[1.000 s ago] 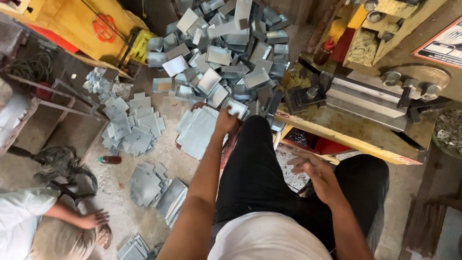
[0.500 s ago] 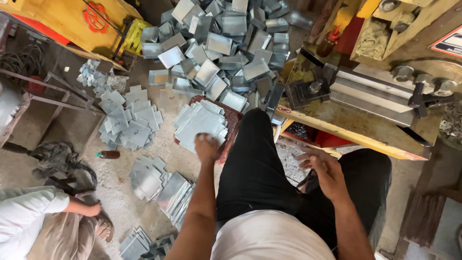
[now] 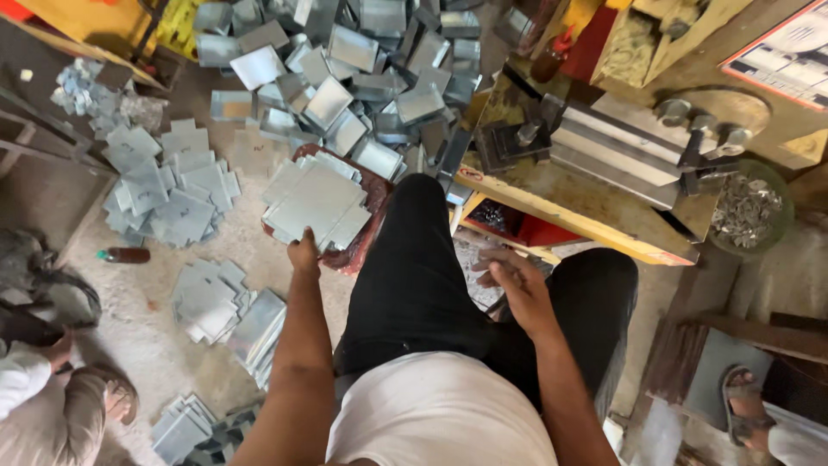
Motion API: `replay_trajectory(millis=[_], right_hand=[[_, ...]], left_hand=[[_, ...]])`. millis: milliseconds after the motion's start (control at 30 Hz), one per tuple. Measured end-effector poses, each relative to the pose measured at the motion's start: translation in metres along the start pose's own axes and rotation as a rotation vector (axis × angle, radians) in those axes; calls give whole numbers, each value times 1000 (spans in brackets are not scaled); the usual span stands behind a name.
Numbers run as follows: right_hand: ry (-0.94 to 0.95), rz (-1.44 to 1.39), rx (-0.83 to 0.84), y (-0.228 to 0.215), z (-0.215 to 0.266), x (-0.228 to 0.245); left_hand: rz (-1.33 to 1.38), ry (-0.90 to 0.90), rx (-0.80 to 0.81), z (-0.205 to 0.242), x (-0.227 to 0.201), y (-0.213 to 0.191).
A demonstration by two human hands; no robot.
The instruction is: The person sits on the floor in a workshop and repeatedly places flat metal sheets into a Foreman press machine. They operate the machine to process each sheet and then remove the finished piece, stacking it on a pile to their left. The process is repeated continuously for multiple metal sheets.
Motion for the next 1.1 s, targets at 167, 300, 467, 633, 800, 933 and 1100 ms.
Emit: replay_trajectory(millis=[167,300,467,633,800,933,1100], right_hand=[[50,-33,8,-2,3,0],[-1,-38,-63,-18,8,0],[-62,-141,-175,-58,14,-11],[2,-239,-290,-83,25,-18],[-11,-522,-301,-90,41,-7],[87,-754,-403,-100,57,-5],[-51,-613,-354,-118,76,27]], left_hand=[[109,275,148,21,-61,46],[272,254,162,54,-99,57],[447,386,439,190,-174,62],[289,207,634,273,-165,93],[104,144,882,331,-136,127],[69,85,1170,361,-117,163],[75,-74,1278,385,-119,222]])
Point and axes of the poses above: each hand's wrist, its own z-axis away from the middle knuckle, its own y-axis out of the palm, x = y × z, the point moved 7 cm from there along -z, towards the middle knuckle, and after that the axes turned 4 degrees about -x, right-handed, at the moved point
